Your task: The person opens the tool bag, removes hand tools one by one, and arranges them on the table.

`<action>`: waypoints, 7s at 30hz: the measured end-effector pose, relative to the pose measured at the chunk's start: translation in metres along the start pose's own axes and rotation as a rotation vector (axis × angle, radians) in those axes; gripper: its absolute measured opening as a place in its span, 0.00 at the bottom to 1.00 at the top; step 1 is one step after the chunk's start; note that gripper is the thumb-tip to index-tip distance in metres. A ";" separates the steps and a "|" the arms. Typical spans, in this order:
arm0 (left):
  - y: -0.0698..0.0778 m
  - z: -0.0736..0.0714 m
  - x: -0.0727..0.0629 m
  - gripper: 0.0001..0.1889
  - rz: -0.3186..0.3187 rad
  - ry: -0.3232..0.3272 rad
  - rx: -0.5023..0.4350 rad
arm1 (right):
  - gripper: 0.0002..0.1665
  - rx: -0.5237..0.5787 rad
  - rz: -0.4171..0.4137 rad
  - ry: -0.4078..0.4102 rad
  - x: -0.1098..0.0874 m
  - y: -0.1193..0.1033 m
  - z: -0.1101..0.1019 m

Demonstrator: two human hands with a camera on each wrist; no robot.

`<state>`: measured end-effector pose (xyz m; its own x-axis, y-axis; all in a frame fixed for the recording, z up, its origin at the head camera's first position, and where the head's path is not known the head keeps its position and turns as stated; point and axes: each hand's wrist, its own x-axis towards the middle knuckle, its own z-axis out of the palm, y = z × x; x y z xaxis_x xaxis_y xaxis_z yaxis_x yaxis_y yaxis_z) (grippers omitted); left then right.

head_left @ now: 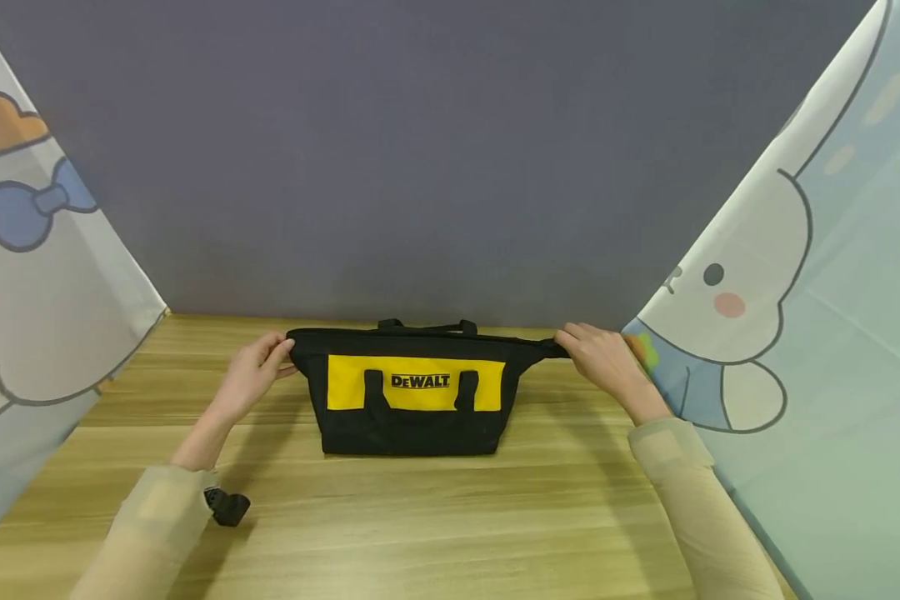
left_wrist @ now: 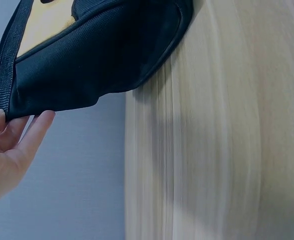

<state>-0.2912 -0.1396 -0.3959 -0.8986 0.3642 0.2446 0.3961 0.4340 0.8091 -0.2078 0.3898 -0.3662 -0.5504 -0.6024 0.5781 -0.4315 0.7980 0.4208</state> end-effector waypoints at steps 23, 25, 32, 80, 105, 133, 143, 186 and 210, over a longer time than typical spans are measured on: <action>0.006 0.001 -0.002 0.29 -0.037 -0.015 -0.103 | 0.10 0.049 0.035 0.031 -0.010 -0.011 0.001; 0.008 -0.001 -0.002 0.30 -0.037 -0.015 -0.108 | 0.09 0.071 0.045 0.020 -0.003 -0.015 0.000; 0.017 -0.006 0.001 0.28 0.006 0.021 -0.049 | 0.03 0.187 0.077 -0.035 0.030 -0.033 -0.008; 0.045 0.012 0.048 0.20 -0.005 0.000 0.174 | 0.23 0.477 0.201 -0.440 0.155 -0.087 0.012; 0.063 0.023 0.040 0.54 -0.070 -0.322 0.218 | 0.51 0.341 0.175 -0.747 0.147 -0.116 -0.003; 0.077 0.060 0.033 0.53 -0.104 -0.173 0.216 | 0.60 0.307 0.192 -0.954 0.165 -0.128 0.019; 0.072 0.079 0.023 0.60 -0.096 -0.177 0.239 | 0.53 0.314 0.308 -1.068 0.179 -0.125 0.051; 0.056 0.095 -0.007 0.63 -0.048 -0.209 0.241 | 0.42 0.241 0.438 -1.259 0.161 -0.135 0.092; 0.052 0.094 -0.007 0.64 -0.046 -0.197 0.182 | 0.58 0.332 0.433 -1.228 0.167 -0.128 0.088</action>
<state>-0.2471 -0.0423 -0.4059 -0.8694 0.4864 0.0869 0.3993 0.5882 0.7032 -0.3077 0.1854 -0.3846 -0.8903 -0.0703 -0.4499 -0.1163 0.9903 0.0756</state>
